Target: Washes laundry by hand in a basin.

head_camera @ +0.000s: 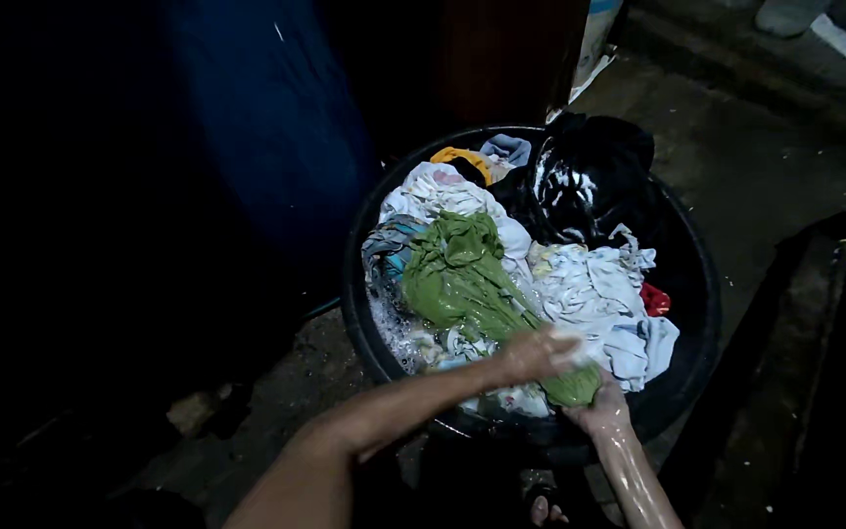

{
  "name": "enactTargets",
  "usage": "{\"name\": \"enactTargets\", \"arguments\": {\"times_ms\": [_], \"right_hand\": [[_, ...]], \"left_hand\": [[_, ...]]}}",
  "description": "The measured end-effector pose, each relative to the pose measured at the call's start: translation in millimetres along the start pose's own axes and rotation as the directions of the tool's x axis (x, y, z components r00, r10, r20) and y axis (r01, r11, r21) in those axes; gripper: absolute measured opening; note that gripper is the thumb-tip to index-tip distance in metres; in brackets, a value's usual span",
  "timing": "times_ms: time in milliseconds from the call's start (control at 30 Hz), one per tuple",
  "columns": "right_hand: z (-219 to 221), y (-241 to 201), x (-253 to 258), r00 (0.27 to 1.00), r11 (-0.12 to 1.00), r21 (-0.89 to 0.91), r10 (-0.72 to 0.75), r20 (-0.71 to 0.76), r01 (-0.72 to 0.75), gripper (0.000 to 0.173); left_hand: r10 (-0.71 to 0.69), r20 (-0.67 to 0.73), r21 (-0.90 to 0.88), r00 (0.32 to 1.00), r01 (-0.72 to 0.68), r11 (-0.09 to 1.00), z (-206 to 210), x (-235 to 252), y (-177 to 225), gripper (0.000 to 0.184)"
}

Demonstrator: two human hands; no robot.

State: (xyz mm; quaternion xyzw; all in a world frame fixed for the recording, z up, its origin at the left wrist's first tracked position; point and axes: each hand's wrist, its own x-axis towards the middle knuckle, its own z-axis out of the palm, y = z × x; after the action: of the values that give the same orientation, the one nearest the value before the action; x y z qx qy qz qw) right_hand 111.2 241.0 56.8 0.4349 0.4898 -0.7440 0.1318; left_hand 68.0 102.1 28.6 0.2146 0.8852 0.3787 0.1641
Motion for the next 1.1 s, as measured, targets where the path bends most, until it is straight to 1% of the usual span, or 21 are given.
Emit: {"name": "enactTargets", "arguments": {"times_ms": [100, 167, 233, 300, 333, 367, 400, 433, 467, 500, 600, 667, 733, 767, 800, 833, 867, 933, 967, 1033, 1100], "right_hand": [[-7.0, 6.8, 21.7, 0.986, 0.974, 0.215, 0.035, 0.163, -0.07, 0.049], [-8.9, 8.7, 26.6, 0.983, 0.961, 0.262, 0.039, 0.18, -0.086, 0.05], [-7.5, 10.1, 29.5, 0.991, 0.965, 0.253, 0.041, 0.127, -0.072, 0.048], [-4.7, 13.3, 33.9, 0.994, 0.969, 0.237, 0.054, 0.09, -0.074, 0.045], [-2.4, 14.3, 34.2, 0.994, 0.971, 0.222, 0.069, 0.079, -0.085, 0.044], [-1.0, 15.4, 33.1, 0.994, 0.974, 0.204, 0.08, 0.071, -0.093, 0.044], [-1.3, 16.3, 30.8, 0.995, 0.978, 0.188, 0.081, 0.059, -0.09, 0.044], [-4.2, 15.9, 27.7, 0.996, 0.98, 0.179, 0.074, 0.053, -0.083, 0.047], [-6.4, 14.0, 26.6, 0.997, 0.98, 0.184, 0.078, 0.03, -0.082, 0.047], [-6.9, 11.4, 25.9, 0.996, 0.977, 0.197, 0.081, 0.04, -0.088, 0.044], [-4.5, 8.4, 23.6, 0.992, 0.97, 0.238, 0.026, 0.125, -0.056, 0.047], [-6.2, 6.9, 23.0, 0.991, 0.967, 0.254, -0.01, 0.136, -0.025, 0.048], [-7.9, 7.6, 26.6, 0.994, 0.964, 0.265, -0.013, 0.107, -0.016, 0.047], [-7.6, 8.7, 28.2, 0.996, 0.964, 0.264, -0.005, 0.088, -0.019, 0.046], [-6.2, 9.9, 29.8, 0.997, 0.965, 0.262, 0.008, 0.072, -0.027, 0.044], [-3.9, 11.3, 30.4, 0.998, 0.963, 0.265, 0.028, 0.063, -0.044, 0.042], [-1.0, 13.2, 31.0, 0.997, 0.962, 0.264, 0.052, 0.061, -0.066, 0.041], [1.4, 16.3, 32.5, 0.996, 0.967, 0.238, 0.086, 0.027, -0.09, 0.039], [-0.5, 16.6, 33.3, 0.996, 0.969, 0.229, 0.093, 0.004, -0.092, 0.04], [-5.0, 7.5, 28.0, 0.992, 0.971, 0.215, 0.09, 0.09, -0.107, 0.039], [-5.0, -10.1, 3.0, 0.956, 0.991, 0.128, 0.006, 0.293, -0.046, 0.044]], "left_hand": [[-0.174, -0.18, 0.248, 0.968, 0.216, 0.945, -64.2, 19.2, -96.2, 0.04], [-0.264, -0.282, 0.332, 0.922, 0.352, 0.875, -95.6, 21.0, -123.1, 0.042], [-0.302, -0.382, 0.323, 0.873, 0.432, 0.842, -103.6, 19.8, -109.9, 0.04], [-0.236, -0.454, 0.228, 0.86, 0.367, 0.902, -81.7, 15.1, -62.8, 0.036], [-0.142, -0.445, 0.192, 0.884, 0.249, 0.949, -58.1, 11.0, -32.8, 0.032], [-0.068, -0.359, 0.145, 0.931, 0.128, 0.981, -30.4, 6.2, -3.6, 0.033], [-0.027, -0.196, 0.075, 0.98, 0.043, 0.996, -6.2, -0.9, 23.5, 0.036], [0.013, -0.046, 0.016, 0.999, -0.012, 1.0, 10.7, -4.8, 38.0, 0.039], [0.03, 0.033, -0.003, 0.999, -0.03, 1.0, 19.0, -2.8, 35.8, 0.04], [0.011, 0.049, 0.002, 0.999, -0.011, 1.0, 15.4, 3.8, 18.9, 0.042], [-0.053, -0.147, 0.152, 0.988, 0.076, 0.985, -40.6, 27.0, -70.2, 0.039], [-0.165, -0.268, 0.28, 0.949, 0.241, 0.929, -79.6, 33.8, -113.0, 0.042], [-0.258, -0.352, 0.317, 0.9, 0.374, 0.872, -100.3, 37.0, -118.0, 0.041], [-0.278, -0.397, 0.296, 0.875, 0.409, 0.863, -100.1, 35.9, -106.6, 0.04], [-0.272, -0.434, 0.254, 0.859, 0.407, 0.877, -92.4, 32.7, -85.2, 0.038], [-0.218, -0.449, 0.213, 0.866, 0.34, 0.916, -75.6, 27.9, -58.6, 0.036], [-0.114, -0.421, 0.195, 0.9, 0.212, 0.958, -49.7, 21.0, -31.1, 0.031], [0.033, -0.165, 0.121, 0.986, -0.013, 0.993, 1.7, 1.3, 18.6, 0.033], [0.069, -0.029, 0.08, 0.997, -0.067, 0.995, 16.6, -5.2, 29.1, 0.034], [0.033, 0.016, 0.091, 0.999, -0.034, 0.995, 9.4, 0.8, 9.2, 0.037], [-0.088, -0.107, 0.177, 0.99, 0.106, 0.978, -31.1, 14.5, -50.8, 0.039]]}}
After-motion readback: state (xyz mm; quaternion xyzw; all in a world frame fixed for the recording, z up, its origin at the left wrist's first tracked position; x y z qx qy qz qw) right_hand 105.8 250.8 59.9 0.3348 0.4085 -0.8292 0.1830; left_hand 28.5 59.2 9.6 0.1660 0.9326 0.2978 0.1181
